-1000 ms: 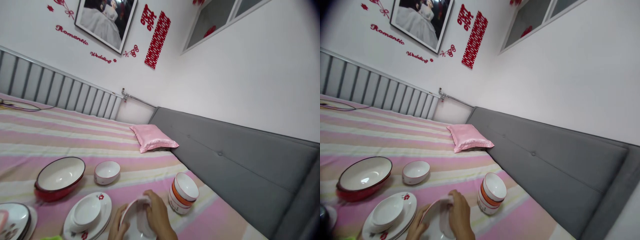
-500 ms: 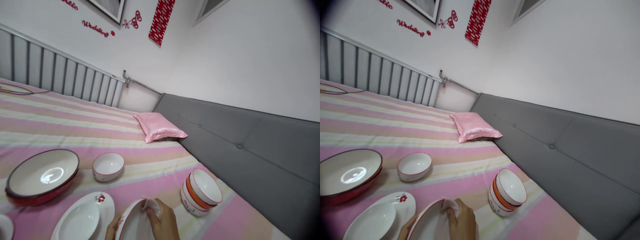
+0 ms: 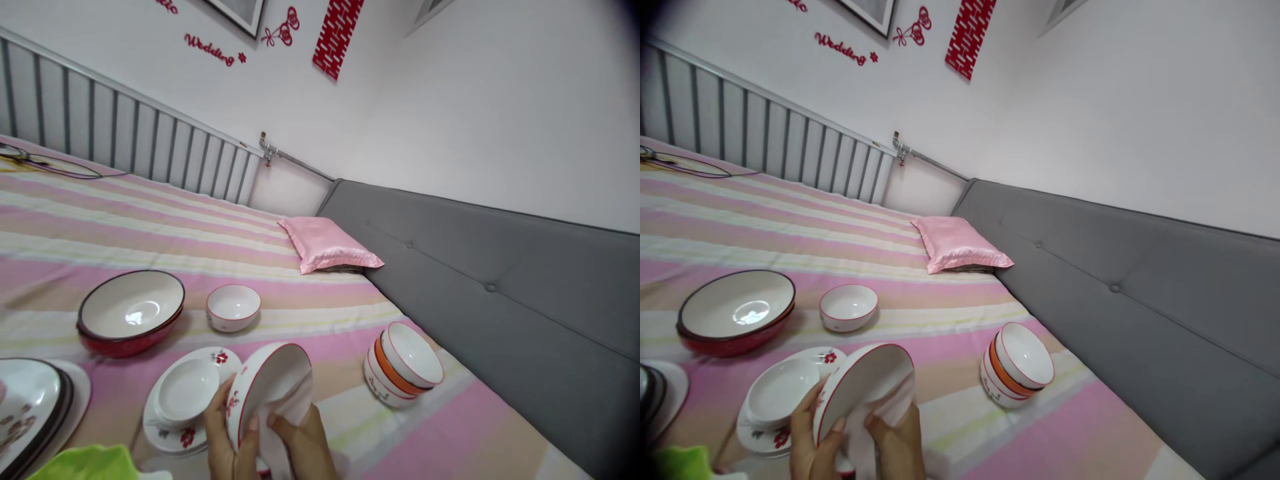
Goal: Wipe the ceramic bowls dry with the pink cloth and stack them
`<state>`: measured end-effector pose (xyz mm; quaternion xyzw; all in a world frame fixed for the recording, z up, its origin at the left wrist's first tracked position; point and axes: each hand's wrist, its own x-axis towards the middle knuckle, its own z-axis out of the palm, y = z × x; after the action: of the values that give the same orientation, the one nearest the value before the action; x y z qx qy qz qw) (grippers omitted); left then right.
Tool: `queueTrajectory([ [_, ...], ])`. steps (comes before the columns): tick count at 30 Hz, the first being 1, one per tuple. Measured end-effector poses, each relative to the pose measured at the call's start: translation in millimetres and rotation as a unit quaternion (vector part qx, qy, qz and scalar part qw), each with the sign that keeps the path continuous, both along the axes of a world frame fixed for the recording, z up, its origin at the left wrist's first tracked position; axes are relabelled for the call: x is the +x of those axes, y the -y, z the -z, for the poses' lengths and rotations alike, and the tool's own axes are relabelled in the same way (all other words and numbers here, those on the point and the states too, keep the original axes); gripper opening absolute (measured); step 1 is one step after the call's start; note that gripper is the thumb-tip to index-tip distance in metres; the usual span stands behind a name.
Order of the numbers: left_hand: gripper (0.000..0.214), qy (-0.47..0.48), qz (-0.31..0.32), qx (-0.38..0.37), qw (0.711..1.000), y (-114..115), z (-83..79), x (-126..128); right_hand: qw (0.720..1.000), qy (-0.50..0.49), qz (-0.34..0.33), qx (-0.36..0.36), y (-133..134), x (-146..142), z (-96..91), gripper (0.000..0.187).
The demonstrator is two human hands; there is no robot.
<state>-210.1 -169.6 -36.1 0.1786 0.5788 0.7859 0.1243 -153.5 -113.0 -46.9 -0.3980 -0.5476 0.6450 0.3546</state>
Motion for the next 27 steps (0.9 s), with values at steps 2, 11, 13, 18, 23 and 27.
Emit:
queueTrajectory([
  [2, 0.061, -0.011, 0.029, 0.004, 1.000, -2, -2.3, 4, 0.999, -0.013, 0.031, -0.023, -7, 6, -6.6, 0.039],
  [11, 0.065, 0.226, 0.366, 0.051, 0.901, -9, -22.6, 5, 0.904, 0.214, 0.126, 0.349, -44, 66, -46.5, 0.034],
  [13, 0.068, 0.241, 0.390, 0.049, 0.888, -9, -21.5, 2, 0.879, 0.243, 0.151, 0.381, -42, 69, -48.8, 0.036],
  [18, 0.069, 0.239, 0.365, 0.049, 0.898, -12, -5.3, 6, 0.868, 0.293, 0.173, 0.363, -45, 65, -45.5, 0.032],
  [23, 0.071, 0.249, 0.303, 0.072, 0.917, -17, 9.6, 14, 0.915, 0.310, 0.092, 0.241, -52, 58, -31.7, 0.020],
  [27, 0.073, 0.271, 0.267, 0.098, 0.920, -21, 9.8, 16, 0.955, 0.255, -0.009, 0.149, -50, 58, -17.5, 0.019],
])
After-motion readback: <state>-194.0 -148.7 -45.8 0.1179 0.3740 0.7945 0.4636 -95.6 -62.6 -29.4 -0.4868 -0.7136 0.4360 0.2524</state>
